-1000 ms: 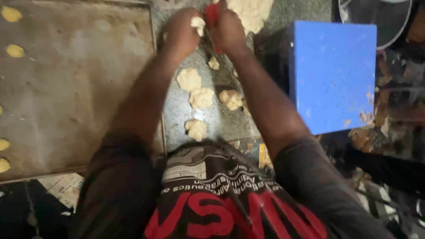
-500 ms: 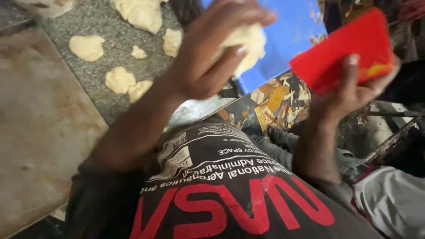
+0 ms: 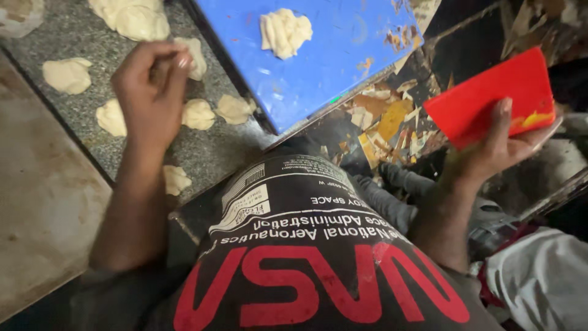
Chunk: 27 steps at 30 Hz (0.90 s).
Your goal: The person portions dough pieces using a red scraper and shapes them into small balls by hand on a countertop, placing the shaped pieces onto a metal baking tray.
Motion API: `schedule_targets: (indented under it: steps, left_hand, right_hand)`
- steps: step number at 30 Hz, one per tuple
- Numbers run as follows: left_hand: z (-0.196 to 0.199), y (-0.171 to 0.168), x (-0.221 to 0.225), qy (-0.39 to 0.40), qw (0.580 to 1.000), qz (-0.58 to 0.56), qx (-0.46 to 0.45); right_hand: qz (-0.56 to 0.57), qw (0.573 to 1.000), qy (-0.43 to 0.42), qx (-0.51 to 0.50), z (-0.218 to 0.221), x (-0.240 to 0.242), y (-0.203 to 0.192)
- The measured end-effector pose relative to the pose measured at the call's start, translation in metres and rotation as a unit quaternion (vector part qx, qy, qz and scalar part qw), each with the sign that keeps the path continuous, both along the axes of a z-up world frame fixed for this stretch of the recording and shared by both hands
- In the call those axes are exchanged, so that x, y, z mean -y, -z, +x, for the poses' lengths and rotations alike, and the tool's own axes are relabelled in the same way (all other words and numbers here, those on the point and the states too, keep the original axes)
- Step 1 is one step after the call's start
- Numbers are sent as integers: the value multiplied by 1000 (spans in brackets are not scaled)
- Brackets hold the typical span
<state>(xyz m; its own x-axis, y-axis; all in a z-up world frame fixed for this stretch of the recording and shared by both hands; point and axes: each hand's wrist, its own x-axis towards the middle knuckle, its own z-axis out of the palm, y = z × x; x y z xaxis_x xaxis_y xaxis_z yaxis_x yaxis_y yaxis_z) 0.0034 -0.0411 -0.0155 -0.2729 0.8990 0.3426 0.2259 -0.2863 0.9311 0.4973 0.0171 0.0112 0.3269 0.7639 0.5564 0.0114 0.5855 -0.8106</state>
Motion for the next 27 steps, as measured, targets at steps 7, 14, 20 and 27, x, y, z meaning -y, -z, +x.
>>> schedule_targets:
  steps: [7, 14, 20, 27]
  left_hand:
    - [26, 23, 30, -38, 989, -21, 144]
    - [40, 9, 20, -61, 994, -95, 8]
    - [-28, 65, 19, -128, 984, -94, -85]
    - [-115, 168, 5, -147, 909, -29, -389]
  right_hand:
    - [10, 998, 7, 64, 35, -48, 18]
    - [10, 999, -22, 33, 39, -66, 25]
    - [23, 997, -17, 73, 27, -53, 24]
    - [-38, 995, 88, 10, 61, -47, 43]
